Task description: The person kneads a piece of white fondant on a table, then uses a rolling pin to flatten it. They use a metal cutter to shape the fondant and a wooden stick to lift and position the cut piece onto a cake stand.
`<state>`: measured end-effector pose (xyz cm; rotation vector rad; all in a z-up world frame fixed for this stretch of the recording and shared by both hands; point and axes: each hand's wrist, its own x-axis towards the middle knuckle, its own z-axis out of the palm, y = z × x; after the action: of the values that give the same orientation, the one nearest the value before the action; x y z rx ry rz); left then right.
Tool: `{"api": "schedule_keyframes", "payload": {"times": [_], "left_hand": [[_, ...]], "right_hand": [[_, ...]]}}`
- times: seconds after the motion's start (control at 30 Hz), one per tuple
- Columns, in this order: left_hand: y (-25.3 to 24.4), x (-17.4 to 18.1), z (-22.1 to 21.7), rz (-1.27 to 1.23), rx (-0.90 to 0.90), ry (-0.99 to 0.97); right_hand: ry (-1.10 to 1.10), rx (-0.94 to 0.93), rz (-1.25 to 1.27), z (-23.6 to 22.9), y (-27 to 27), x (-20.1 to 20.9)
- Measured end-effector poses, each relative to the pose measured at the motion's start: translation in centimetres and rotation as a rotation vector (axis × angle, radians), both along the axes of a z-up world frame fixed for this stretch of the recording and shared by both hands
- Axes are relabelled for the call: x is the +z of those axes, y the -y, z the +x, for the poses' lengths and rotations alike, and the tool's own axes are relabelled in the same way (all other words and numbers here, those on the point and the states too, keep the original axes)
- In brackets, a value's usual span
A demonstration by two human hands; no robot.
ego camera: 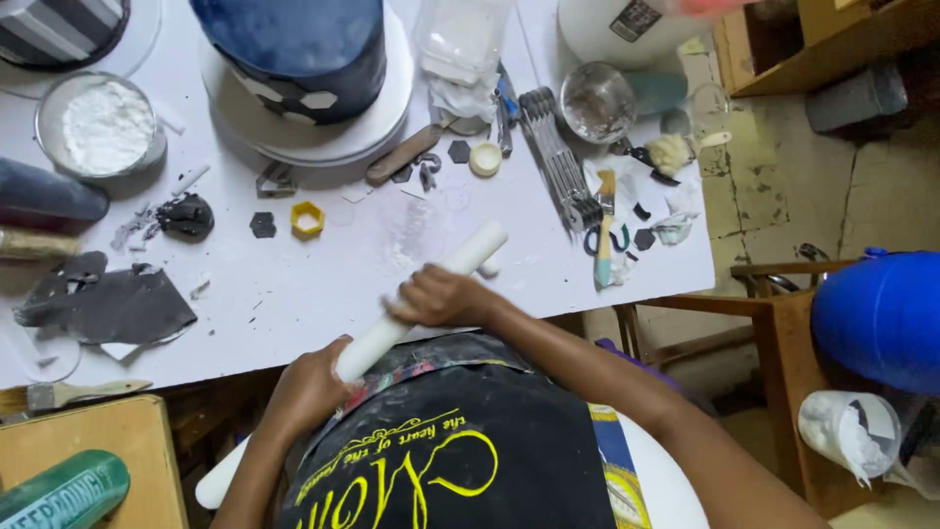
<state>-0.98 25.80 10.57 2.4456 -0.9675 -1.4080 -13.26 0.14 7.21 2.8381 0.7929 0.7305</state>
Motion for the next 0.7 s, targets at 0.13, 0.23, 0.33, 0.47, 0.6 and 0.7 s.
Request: {"api": "schedule_keyframes", "payload": {"times": [0.13, 0.23, 0.33, 0.47, 0.6, 0.7], "left_hand": [[0.7, -0.8, -3.0, -0.003, 0.014, 0.073], [0.0, -1.9, -4.6, 0.022, 0.156, 0.036], [-0.2, -2.0, -5.0, -0.035, 0.314, 0.031], [0.5, -0.8, -6.1, 0.044, 0.521, 0.066], [0.8, 0.0, -7.0, 0.073, 0.491, 0.055], [0.7, -1.5, -7.6, 0.104, 0.326, 0.093]], "right_hand": [[-0.028, -0.230, 0.117, -6.3, 13.6, -1.4], [-0.402, -1.401, 0.255, -10.4, 17.5, -3.0], [-0.400, -1.283, -0.001, -9.0, 12.6, 0.2], [-0.653, -1.080, 1.294, -7.3, 6.3, -3.7], [-0.781, -1.249, 1.701, -6.8, 5.7, 0.1], [-0.375, -0.755, 0.816, -12.2, 8.5, -10.5]]}}
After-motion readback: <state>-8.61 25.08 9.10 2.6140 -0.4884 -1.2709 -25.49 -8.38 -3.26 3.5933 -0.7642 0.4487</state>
